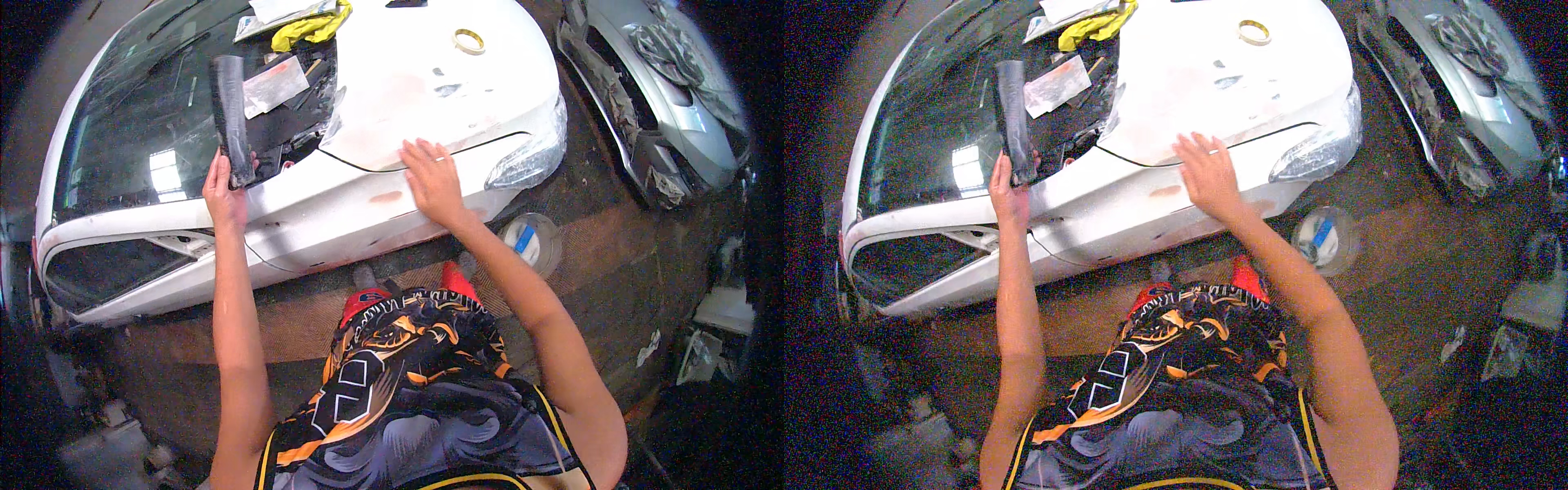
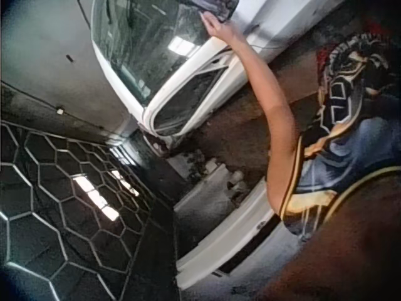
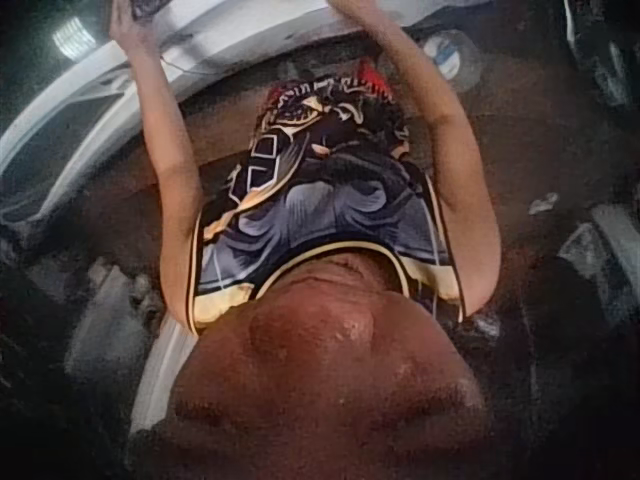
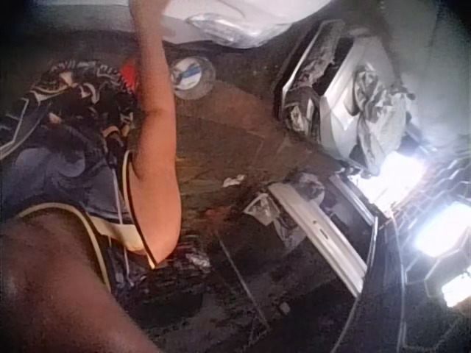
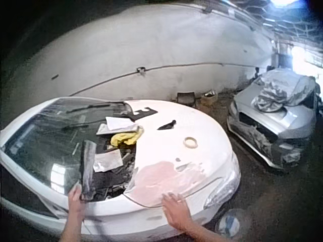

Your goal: The person sands the front hood of a white car using a black sanding block. They repeatedly rub the block over the surface and occasionally pause to wipe the area with their hand.

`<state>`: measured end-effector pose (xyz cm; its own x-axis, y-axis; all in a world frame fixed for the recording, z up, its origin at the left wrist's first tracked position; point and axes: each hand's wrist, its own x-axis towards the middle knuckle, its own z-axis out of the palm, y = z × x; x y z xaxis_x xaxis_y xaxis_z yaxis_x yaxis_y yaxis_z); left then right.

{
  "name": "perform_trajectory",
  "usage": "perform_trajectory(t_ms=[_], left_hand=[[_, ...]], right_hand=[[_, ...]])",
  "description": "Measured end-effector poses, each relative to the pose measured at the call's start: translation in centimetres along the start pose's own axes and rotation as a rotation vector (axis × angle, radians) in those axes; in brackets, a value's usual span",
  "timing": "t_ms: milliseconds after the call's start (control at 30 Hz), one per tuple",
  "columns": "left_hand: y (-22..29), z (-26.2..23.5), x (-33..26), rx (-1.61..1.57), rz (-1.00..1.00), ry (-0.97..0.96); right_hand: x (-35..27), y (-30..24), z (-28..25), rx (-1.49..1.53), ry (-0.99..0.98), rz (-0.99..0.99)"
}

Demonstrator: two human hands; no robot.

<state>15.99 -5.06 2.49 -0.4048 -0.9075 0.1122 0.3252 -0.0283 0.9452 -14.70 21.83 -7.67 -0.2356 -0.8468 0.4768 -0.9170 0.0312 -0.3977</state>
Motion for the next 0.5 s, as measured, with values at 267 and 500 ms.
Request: perform_trajectory(t_ms=[267, 500], left_hand=[[-0.2, -0.7, -0.3, -0.116, -0.041, -0.069], [-0.8, 0.3, -0.7, -0.072, 0.057, -0.023]], right_hand=[[4.4, -2.9, 1.8, -0.126, -0.184, -0.302], [6.3, 1.7, 1.6, -0.324, -0.178, -0.172]])
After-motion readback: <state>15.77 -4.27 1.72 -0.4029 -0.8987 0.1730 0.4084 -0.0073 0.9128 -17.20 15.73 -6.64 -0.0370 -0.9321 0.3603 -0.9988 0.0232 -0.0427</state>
